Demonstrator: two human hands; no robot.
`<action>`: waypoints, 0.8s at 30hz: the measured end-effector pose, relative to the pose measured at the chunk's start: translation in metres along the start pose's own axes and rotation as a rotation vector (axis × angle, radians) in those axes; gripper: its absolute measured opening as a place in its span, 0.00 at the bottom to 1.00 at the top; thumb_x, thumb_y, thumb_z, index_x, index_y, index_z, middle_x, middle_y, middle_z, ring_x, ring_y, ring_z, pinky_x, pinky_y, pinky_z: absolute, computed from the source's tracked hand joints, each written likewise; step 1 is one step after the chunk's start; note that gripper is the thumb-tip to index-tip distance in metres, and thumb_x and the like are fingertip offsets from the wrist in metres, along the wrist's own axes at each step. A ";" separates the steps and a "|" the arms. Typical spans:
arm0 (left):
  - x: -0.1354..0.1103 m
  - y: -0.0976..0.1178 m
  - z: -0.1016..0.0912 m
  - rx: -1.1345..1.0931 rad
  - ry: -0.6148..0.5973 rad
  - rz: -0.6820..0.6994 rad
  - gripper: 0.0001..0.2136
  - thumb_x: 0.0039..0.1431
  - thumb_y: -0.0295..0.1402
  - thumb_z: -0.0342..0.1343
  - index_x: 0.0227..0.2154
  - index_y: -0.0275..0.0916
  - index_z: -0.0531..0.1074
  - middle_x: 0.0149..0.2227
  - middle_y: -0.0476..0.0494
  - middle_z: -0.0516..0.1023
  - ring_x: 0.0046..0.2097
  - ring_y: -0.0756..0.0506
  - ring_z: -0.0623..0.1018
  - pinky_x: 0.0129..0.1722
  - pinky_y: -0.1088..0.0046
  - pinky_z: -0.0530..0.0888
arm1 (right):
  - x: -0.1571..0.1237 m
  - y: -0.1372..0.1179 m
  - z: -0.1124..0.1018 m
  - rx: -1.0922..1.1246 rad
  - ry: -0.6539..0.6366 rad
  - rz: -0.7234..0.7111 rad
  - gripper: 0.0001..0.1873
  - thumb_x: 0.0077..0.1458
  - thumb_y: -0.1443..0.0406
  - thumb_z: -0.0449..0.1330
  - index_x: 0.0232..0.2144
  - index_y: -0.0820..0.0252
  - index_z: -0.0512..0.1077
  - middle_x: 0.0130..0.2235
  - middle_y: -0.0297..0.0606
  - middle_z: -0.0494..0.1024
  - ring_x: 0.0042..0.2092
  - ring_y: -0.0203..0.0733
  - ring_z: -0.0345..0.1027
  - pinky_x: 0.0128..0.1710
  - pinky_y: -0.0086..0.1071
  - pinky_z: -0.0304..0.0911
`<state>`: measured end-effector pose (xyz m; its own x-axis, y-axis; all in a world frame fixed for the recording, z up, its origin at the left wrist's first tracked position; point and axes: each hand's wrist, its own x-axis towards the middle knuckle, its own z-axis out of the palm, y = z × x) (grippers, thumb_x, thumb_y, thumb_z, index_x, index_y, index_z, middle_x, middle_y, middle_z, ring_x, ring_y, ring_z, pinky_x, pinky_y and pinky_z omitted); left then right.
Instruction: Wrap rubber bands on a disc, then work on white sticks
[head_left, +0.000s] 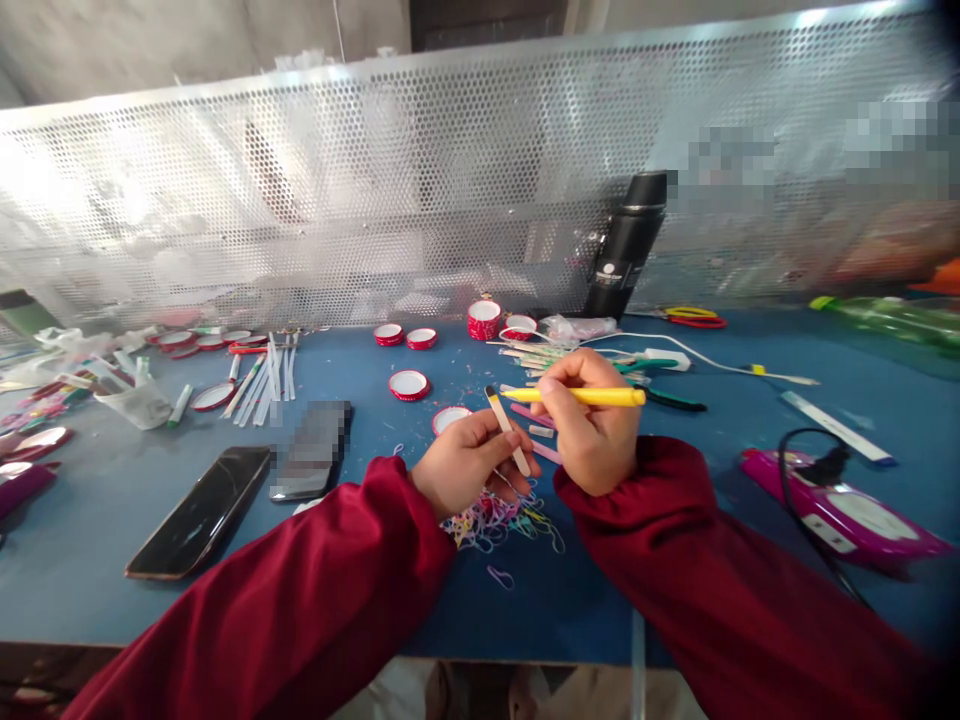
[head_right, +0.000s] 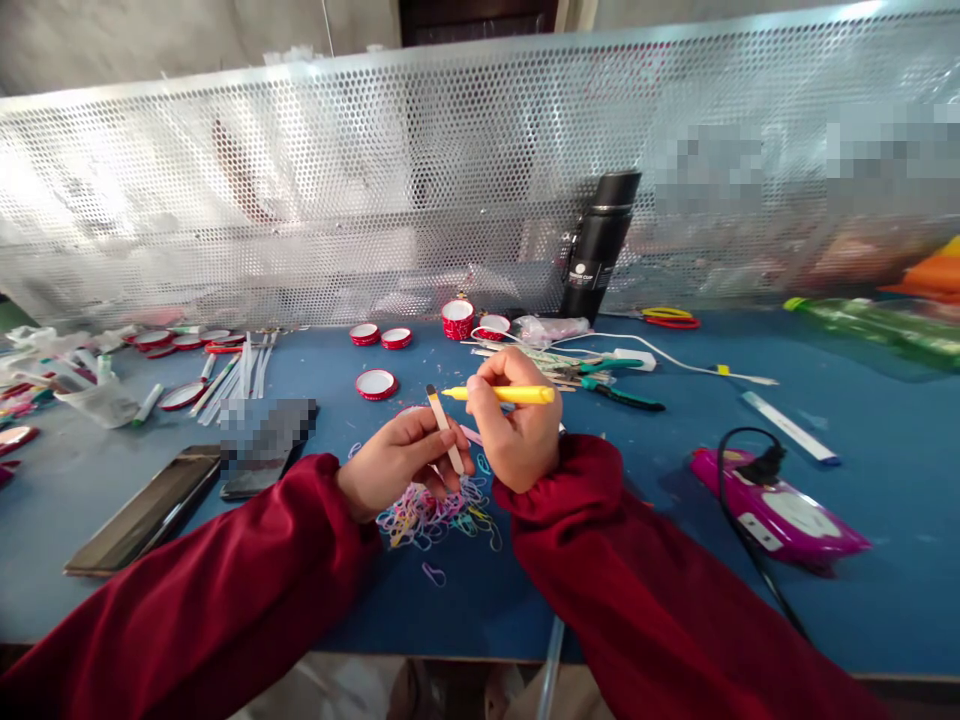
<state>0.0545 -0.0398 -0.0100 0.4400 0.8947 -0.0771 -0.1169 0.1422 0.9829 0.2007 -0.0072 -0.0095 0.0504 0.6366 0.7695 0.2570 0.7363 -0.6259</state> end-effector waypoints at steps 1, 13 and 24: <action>0.000 0.000 0.000 0.003 -0.005 -0.002 0.12 0.58 0.41 0.57 0.33 0.36 0.66 0.28 0.47 0.75 0.23 0.54 0.74 0.22 0.79 0.71 | 0.000 0.000 0.000 0.016 0.000 -0.003 0.08 0.57 0.63 0.57 0.26 0.56 0.66 0.22 0.31 0.69 0.23 0.37 0.64 0.24 0.34 0.61; -0.001 0.001 0.001 0.027 -0.007 0.001 0.10 0.60 0.38 0.54 0.32 0.35 0.66 0.28 0.47 0.75 0.23 0.54 0.74 0.22 0.80 0.71 | 0.000 -0.002 -0.002 0.049 -0.034 -0.024 0.08 0.59 0.63 0.56 0.27 0.56 0.66 0.23 0.30 0.68 0.24 0.37 0.65 0.26 0.34 0.61; -0.001 0.000 0.001 0.024 -0.004 -0.005 0.11 0.57 0.40 0.57 0.32 0.36 0.67 0.28 0.47 0.75 0.23 0.53 0.74 0.23 0.78 0.71 | -0.001 -0.002 -0.001 0.046 -0.040 -0.018 0.09 0.59 0.63 0.56 0.26 0.57 0.66 0.22 0.30 0.69 0.24 0.36 0.65 0.24 0.32 0.59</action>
<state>0.0544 -0.0413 -0.0094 0.4445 0.8921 -0.0813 -0.0934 0.1364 0.9862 0.2009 -0.0088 -0.0089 0.0069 0.6311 0.7757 0.2129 0.7570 -0.6178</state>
